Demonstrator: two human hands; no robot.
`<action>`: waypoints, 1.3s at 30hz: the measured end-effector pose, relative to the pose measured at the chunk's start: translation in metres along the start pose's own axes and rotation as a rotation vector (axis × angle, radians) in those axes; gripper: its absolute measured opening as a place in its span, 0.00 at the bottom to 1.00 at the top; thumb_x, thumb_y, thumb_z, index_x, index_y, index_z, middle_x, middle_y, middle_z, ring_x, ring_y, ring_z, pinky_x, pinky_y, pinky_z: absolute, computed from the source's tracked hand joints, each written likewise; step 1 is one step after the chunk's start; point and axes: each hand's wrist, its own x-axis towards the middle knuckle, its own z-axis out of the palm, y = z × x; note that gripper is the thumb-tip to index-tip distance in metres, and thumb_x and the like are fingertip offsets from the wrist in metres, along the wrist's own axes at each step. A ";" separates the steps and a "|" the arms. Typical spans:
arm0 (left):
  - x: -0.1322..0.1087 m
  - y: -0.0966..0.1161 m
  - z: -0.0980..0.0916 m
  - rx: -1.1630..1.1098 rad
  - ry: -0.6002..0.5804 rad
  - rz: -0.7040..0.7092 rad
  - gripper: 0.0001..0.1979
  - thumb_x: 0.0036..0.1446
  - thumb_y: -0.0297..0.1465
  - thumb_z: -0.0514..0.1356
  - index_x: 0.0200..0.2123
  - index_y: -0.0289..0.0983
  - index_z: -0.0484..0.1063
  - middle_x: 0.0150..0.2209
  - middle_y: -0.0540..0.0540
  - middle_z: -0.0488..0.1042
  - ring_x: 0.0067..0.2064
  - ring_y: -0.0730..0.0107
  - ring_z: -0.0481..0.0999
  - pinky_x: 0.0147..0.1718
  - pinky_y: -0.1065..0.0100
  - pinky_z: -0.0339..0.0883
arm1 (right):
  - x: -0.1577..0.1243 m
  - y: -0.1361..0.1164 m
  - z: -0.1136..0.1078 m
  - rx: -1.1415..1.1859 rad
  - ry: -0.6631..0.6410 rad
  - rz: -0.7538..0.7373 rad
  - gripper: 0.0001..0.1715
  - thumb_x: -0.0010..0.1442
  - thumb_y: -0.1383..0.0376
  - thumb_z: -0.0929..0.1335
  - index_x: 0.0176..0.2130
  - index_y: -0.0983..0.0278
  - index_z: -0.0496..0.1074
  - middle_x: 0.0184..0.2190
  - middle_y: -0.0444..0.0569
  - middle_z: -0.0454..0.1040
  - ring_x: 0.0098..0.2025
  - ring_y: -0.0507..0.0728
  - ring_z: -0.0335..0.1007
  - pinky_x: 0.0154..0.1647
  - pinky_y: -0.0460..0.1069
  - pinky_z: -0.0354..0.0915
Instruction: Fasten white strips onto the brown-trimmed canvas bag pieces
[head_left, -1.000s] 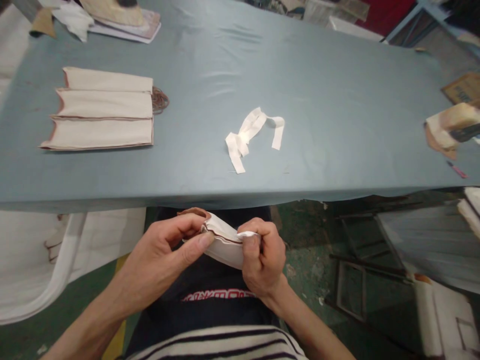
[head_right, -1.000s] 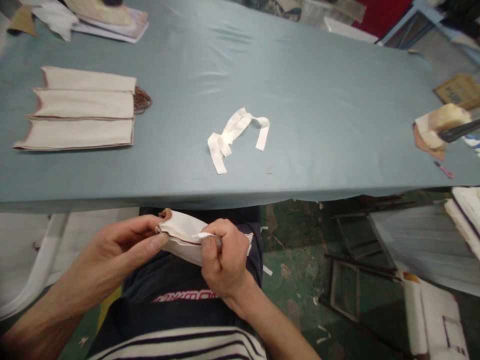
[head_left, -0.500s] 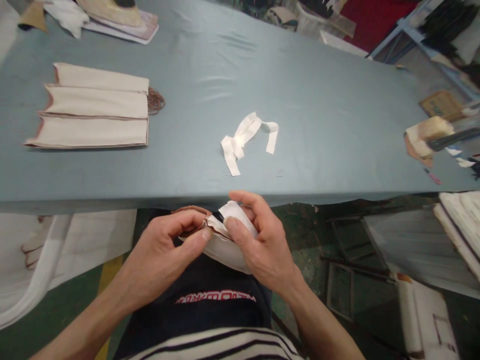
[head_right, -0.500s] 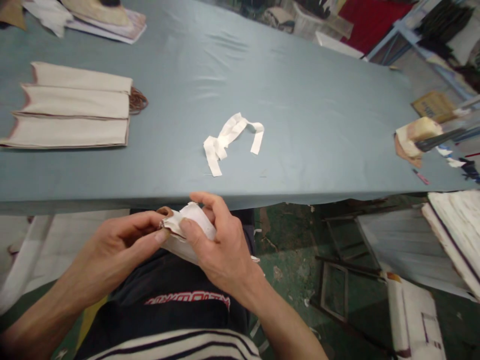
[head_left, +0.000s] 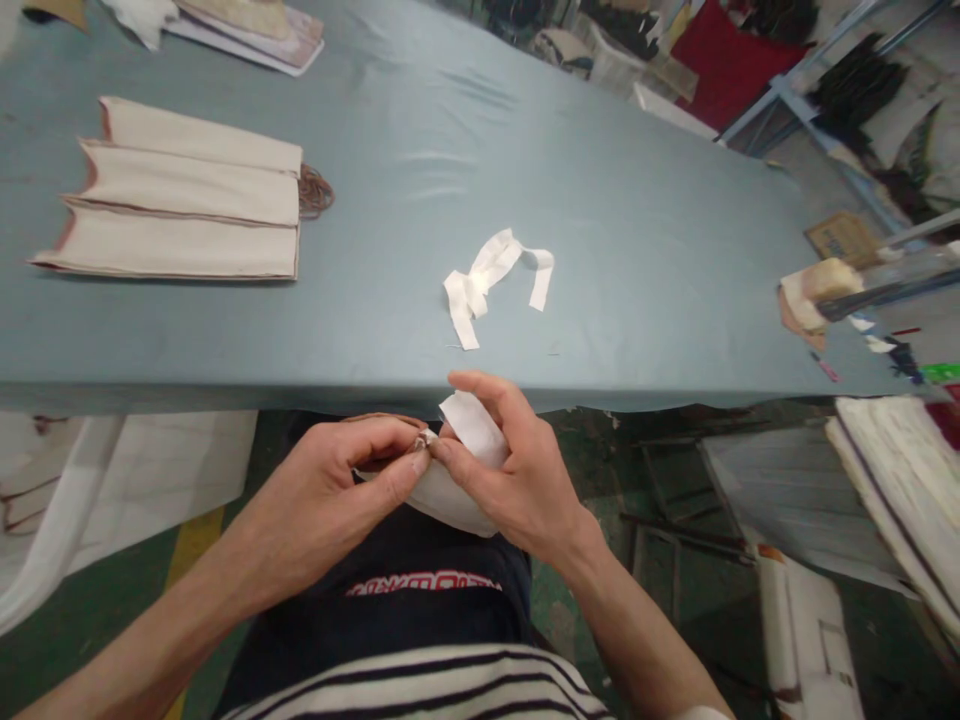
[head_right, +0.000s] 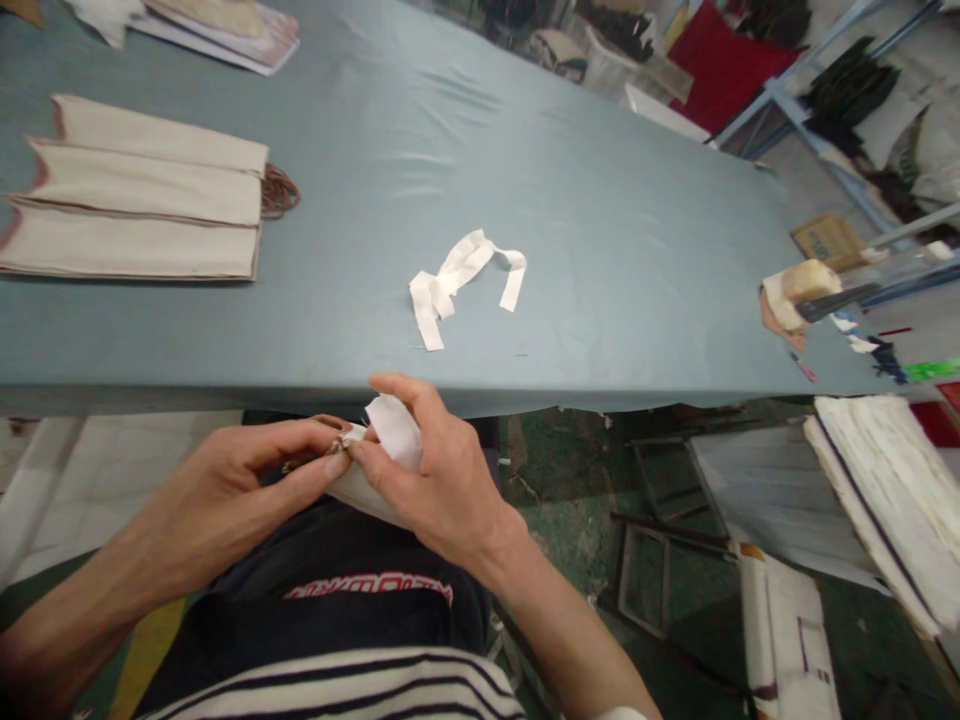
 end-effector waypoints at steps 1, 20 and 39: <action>-0.001 -0.001 0.001 0.014 0.004 0.004 0.16 0.68 0.37 0.60 0.30 0.39 0.83 0.30 0.51 0.84 0.30 0.68 0.78 0.29 0.73 0.68 | 0.000 -0.001 0.000 -0.048 0.006 -0.058 0.26 0.70 0.62 0.74 0.65 0.59 0.74 0.49 0.49 0.87 0.46 0.58 0.87 0.54 0.54 0.82; -0.001 -0.006 -0.002 0.047 -0.111 -0.088 0.16 0.62 0.38 0.59 0.30 0.37 0.82 0.24 0.51 0.72 0.26 0.71 0.65 0.24 0.71 0.56 | 0.007 -0.003 -0.013 -0.222 -0.261 -0.272 0.27 0.74 0.67 0.66 0.69 0.60 0.70 0.65 0.55 0.82 0.61 0.61 0.85 0.60 0.55 0.82; 0.010 -0.009 0.009 -0.023 0.006 -0.116 0.14 0.56 0.38 0.62 0.26 0.35 0.80 0.23 0.51 0.74 0.27 0.72 0.68 0.26 0.74 0.60 | -0.006 0.014 0.022 0.291 -0.015 0.178 0.26 0.64 0.61 0.74 0.59 0.58 0.68 0.41 0.45 0.83 0.36 0.56 0.82 0.38 0.50 0.76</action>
